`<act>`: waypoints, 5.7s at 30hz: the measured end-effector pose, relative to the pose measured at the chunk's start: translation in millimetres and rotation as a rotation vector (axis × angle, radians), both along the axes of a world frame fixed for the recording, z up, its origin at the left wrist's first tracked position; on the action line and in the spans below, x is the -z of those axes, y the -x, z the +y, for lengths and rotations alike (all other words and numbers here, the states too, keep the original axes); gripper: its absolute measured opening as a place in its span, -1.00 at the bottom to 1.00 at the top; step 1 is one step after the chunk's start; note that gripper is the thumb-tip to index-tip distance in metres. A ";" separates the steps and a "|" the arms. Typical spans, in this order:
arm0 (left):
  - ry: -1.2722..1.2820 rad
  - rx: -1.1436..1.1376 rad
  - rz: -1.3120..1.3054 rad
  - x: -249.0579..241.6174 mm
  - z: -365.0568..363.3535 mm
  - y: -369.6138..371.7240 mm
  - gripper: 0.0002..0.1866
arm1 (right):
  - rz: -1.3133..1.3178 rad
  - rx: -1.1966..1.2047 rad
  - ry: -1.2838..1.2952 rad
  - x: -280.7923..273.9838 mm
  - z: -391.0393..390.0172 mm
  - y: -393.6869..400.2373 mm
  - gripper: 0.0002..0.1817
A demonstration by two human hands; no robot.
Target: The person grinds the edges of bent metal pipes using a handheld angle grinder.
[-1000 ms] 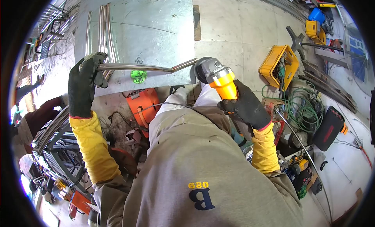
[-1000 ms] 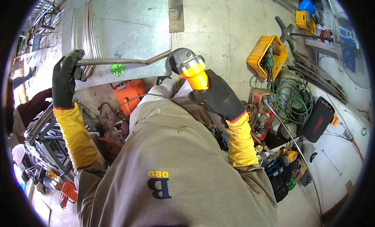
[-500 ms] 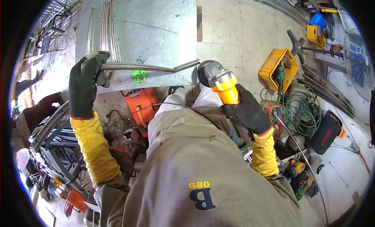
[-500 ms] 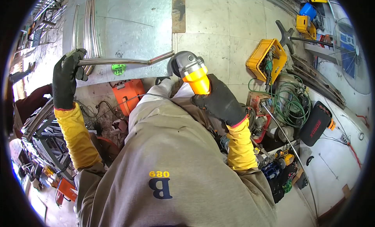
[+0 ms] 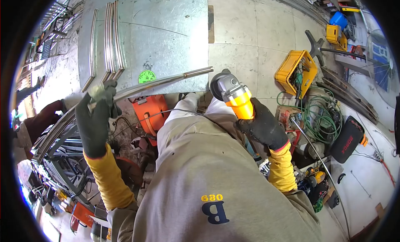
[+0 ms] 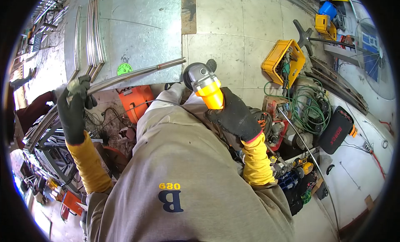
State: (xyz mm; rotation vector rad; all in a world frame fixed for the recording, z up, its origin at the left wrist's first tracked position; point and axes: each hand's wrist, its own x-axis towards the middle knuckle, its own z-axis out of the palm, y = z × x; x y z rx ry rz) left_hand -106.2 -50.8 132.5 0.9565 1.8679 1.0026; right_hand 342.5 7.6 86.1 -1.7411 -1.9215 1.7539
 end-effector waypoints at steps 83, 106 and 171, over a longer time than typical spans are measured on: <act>0.154 -0.018 -0.429 84.7 105.0 89.3 -0.56 | 0.096 0.078 0.043 18.8 28.5 15.5 -0.31; 0.281 -0.027 -0.188 130.2 196.7 64.0 -0.63 | 0.072 0.189 -0.038 19.5 -6.3 -20.7 -0.40; -0.349 0.301 0.994 179.8 109.8 -91.9 -0.37 | -0.052 0.084 0.277 -46.6 58.1 28.8 -0.41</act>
